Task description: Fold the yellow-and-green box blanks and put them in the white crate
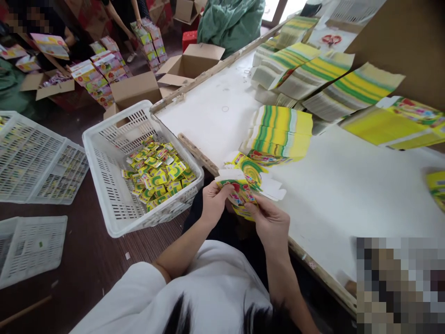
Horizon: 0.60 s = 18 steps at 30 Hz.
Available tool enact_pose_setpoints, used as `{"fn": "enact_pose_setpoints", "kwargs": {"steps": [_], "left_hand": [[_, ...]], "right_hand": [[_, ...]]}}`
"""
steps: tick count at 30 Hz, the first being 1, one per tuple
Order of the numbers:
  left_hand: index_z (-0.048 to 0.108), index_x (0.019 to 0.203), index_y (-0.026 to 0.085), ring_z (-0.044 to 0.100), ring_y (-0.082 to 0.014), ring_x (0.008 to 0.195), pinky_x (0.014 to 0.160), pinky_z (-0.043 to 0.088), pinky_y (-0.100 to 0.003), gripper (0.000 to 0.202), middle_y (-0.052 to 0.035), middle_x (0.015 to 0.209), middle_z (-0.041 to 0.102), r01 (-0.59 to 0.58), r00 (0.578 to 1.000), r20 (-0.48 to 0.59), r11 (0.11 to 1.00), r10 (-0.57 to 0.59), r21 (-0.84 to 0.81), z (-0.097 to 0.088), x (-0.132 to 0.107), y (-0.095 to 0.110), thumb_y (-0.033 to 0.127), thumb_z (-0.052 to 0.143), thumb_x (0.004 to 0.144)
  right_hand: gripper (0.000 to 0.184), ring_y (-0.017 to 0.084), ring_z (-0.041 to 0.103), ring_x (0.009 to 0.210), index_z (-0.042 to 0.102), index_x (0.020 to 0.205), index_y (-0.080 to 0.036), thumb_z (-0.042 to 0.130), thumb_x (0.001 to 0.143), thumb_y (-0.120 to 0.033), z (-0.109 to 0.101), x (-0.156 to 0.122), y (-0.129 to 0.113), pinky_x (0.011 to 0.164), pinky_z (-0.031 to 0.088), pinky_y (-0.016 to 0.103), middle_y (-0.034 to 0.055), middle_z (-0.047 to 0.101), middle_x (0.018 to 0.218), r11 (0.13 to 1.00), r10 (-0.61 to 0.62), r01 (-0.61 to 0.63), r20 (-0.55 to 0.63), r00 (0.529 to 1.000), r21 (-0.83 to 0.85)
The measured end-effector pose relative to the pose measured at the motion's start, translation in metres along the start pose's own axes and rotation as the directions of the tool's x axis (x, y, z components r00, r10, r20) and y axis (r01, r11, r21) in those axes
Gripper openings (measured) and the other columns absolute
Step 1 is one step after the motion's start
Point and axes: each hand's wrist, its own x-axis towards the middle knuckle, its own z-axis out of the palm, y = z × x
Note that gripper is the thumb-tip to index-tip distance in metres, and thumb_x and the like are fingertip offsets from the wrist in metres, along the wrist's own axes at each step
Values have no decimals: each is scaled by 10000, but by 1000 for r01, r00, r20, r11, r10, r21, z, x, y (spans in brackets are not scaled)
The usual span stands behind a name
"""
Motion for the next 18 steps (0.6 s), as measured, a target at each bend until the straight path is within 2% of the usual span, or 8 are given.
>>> {"fn": "enact_pose_setpoints", "kwargs": {"steps": [3,5,7,9,11,14,16,18], "left_hand": [[745,1080,206,685,-236,1033,957,524,-372,322,-74,1085,750,-140,990,-18,987,142,83,-5,-7,11,447,699,870],[648,1289,253,596,-256,1257,1103,440,-414,381,-82,1337,653,-341,937,-16,922,350,185,-5,-14,30,379,635,929],[557,1393,272,501,-283,1373,1188,343,-466,512,-92,1441,574,-496,867,138,809,478,316,-3,-20,50,311,680,898],[518,1428,252,430,-334,1428,1219,279,-516,699,-123,1481,532,-560,820,409,709,401,429,0,-21,64,299,797,789],[479,1451,221,425,-386,1421,1198,295,-561,889,-168,1482,516,-550,786,586,658,198,515,1,-16,65,334,885,668],[495,1402,204,568,-404,1249,1073,425,-575,881,-180,1315,614,-463,813,581,568,-33,681,-2,-5,50,349,892,628],[545,1312,222,620,-365,1128,998,482,-515,730,-134,1189,650,-439,841,538,511,-55,739,-4,-3,38,301,850,654],[559,1254,244,630,-327,1077,956,505,-445,639,-97,1140,646,-447,852,524,520,-2,728,-4,-4,31,263,808,667]], "right_hand": [[219,239,741,875,790,1055,-300,686,863,-282,-10,1,-2,828,607,422,16,804,985,960,-202,187,-52,978,-209],[235,234,716,930,779,1088,-325,642,913,-249,-18,3,-2,889,568,433,28,796,1013,876,-339,293,-58,939,-384],[252,240,695,967,785,1061,-345,611,935,-213,-23,6,-2,939,527,460,33,792,1011,773,-438,367,-17,899,-518],[263,247,687,988,788,1027,-361,606,935,-194,-25,6,-1,994,489,493,25,792,1005,694,-499,454,81,863,-560],[253,247,686,1012,782,1006,-379,628,921,-197,-24,5,-1,1071,436,528,5,789,1002,647,-540,544,183,821,-534],[266,253,645,1160,763,1014,-395,627,916,-187,-24,0,-5,1160,353,558,-8,757,1124,661,-542,574,222,811,-484],[314,282,537,1332,713,1162,-372,651,900,-209,-24,-3,-7,1176,338,570,25,653,1347,744,-494,484,109,863,-462],[564,317,386,1464,538,1404,-325,700,866,-277,-23,-3,-7,1187,324,589,79,450,1555,866,-389,331,-86,917,-375]]}}
